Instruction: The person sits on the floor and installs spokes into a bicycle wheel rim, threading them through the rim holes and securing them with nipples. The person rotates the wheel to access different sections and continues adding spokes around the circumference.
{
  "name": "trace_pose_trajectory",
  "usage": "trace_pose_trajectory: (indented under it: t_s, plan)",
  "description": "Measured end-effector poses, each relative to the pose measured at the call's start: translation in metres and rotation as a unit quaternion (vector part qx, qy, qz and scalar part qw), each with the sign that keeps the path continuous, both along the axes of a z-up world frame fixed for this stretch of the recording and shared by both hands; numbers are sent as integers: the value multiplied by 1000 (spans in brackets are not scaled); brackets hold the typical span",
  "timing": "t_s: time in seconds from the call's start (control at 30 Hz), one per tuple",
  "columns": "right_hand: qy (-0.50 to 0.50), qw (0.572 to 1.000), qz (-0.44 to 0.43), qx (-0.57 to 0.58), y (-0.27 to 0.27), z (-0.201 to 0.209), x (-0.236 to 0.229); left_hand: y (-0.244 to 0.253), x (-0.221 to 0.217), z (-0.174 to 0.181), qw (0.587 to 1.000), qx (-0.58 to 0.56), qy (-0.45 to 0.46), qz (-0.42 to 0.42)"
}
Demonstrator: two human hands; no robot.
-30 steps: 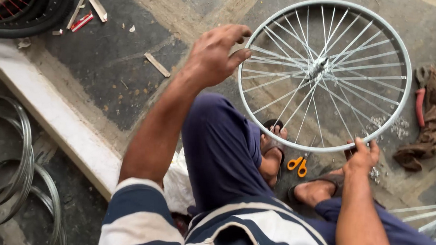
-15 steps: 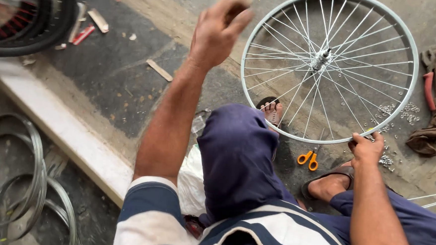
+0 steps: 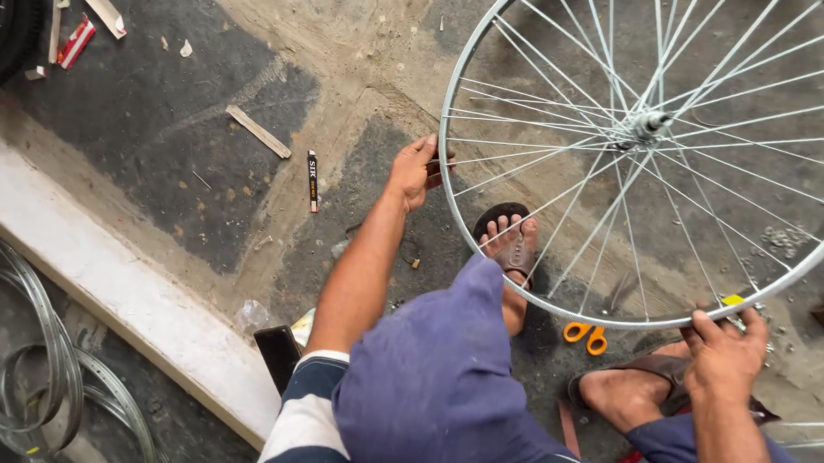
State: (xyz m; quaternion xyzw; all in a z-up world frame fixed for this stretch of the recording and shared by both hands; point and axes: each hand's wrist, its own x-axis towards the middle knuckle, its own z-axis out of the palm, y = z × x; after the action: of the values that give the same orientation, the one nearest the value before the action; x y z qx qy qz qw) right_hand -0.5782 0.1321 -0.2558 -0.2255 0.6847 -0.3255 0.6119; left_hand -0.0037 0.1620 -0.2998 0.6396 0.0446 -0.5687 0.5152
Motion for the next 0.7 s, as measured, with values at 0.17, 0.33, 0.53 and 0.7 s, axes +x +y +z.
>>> trace_pose_trajectory:
  t_s: [0.17, 0.33, 0.53, 0.7]
  plan:
    - [-12, 1000, 13, 7, 3, -2, 1, -7, 5, 22, 998, -51, 42, -2]
    - [16, 1000, 18, 11, 2, -9, -5, -9, 3, 32, 995, -68, 76, 1]
    - [-9, 1000, 0, 5, 2, -14, -9, -12, 4, 30, 994, -71, 78, 8]
    - [-18, 1000, -8, 9, 0, -17, -11, -5, -1, 37, 994, -61, 89, 23]
